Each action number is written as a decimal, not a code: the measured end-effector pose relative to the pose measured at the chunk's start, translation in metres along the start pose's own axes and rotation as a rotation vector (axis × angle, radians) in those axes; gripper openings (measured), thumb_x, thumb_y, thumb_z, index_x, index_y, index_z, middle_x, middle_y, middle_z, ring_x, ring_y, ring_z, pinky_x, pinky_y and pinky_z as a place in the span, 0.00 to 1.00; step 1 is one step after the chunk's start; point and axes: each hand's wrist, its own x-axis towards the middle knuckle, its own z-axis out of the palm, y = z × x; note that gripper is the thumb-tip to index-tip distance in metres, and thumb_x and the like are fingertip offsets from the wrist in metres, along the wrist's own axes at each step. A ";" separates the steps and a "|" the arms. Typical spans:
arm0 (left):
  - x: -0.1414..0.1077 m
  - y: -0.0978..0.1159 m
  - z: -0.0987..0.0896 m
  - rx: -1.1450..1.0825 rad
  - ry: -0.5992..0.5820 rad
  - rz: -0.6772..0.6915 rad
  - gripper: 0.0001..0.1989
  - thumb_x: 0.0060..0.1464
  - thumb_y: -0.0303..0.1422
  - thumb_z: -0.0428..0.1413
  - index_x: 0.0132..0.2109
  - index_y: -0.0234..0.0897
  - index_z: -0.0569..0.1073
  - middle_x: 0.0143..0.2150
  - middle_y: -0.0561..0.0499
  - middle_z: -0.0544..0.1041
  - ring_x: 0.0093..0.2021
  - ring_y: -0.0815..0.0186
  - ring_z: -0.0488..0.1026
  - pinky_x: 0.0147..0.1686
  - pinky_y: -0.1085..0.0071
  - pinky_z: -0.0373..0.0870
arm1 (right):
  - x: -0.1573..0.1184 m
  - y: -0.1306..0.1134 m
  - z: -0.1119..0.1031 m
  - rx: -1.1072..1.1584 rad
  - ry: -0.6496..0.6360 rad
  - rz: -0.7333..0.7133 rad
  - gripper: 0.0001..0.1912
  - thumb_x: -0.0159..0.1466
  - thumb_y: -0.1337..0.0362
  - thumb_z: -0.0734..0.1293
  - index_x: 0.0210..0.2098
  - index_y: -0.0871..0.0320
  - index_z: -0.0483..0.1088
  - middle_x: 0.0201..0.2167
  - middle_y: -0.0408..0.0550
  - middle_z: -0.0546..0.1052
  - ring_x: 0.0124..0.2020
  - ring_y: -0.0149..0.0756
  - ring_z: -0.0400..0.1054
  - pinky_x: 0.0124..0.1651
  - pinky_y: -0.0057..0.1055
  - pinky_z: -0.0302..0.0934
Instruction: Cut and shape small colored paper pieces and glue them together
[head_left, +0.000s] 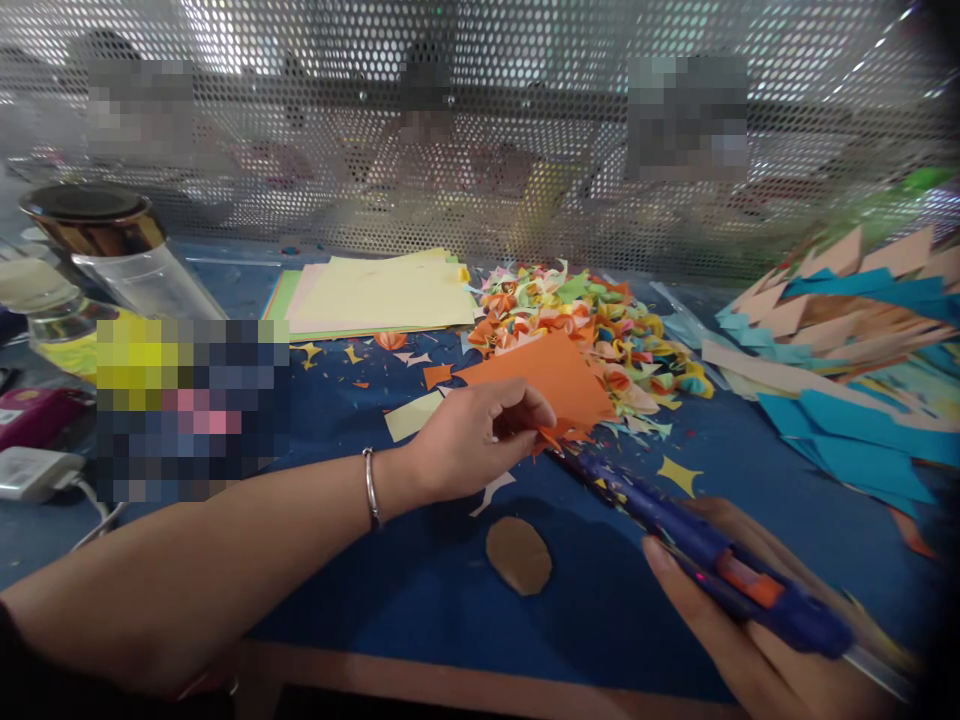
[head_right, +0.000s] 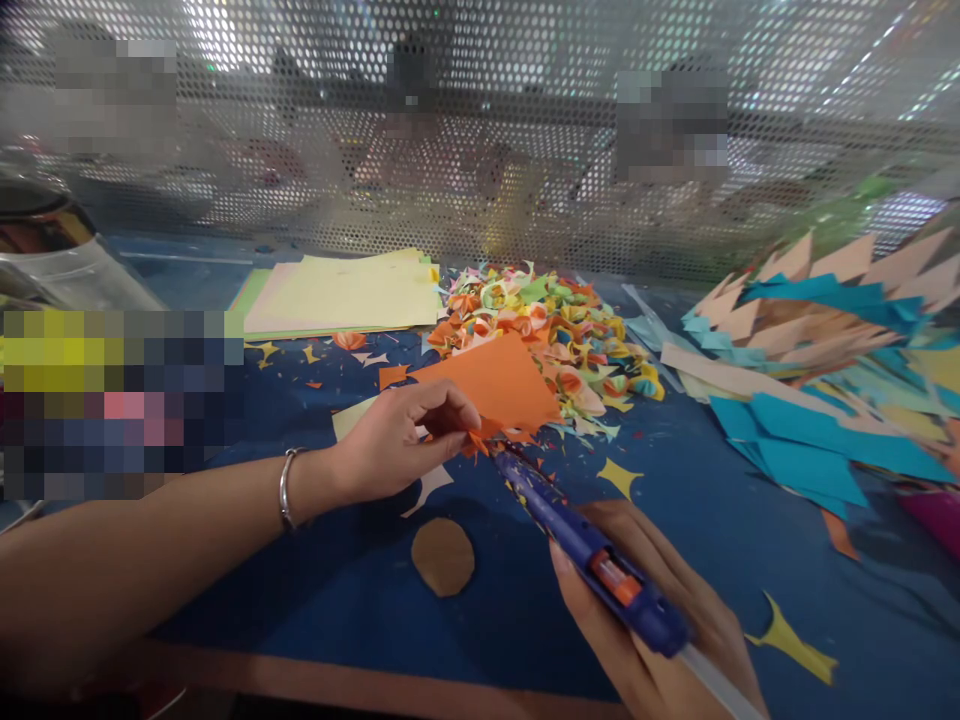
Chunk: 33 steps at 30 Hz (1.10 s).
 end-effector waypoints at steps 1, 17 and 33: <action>0.000 0.000 0.000 0.001 -0.008 0.010 0.04 0.54 0.28 0.58 0.39 0.37 0.73 0.35 0.50 0.81 0.32 0.72 0.75 0.34 0.74 0.71 | 0.001 -0.001 0.000 0.028 -0.012 0.010 0.17 0.78 0.58 0.54 0.39 0.48 0.70 0.34 0.51 0.81 0.32 0.43 0.78 0.34 0.35 0.72; 0.000 0.001 -0.001 0.014 -0.030 0.009 0.04 0.53 0.28 0.58 0.39 0.37 0.74 0.35 0.50 0.81 0.32 0.72 0.75 0.35 0.74 0.72 | -0.009 0.020 0.004 0.091 -0.077 -0.013 0.05 0.73 0.63 0.63 0.40 0.49 0.70 0.32 0.45 0.80 0.28 0.39 0.77 0.30 0.32 0.70; -0.002 0.002 -0.001 0.021 -0.026 0.000 0.05 0.53 0.27 0.57 0.39 0.37 0.74 0.36 0.50 0.81 0.33 0.72 0.75 0.34 0.74 0.72 | -0.022 0.023 0.011 0.116 -0.007 0.060 0.07 0.71 0.57 0.67 0.40 0.51 0.74 0.34 0.45 0.82 0.28 0.37 0.78 0.30 0.28 0.72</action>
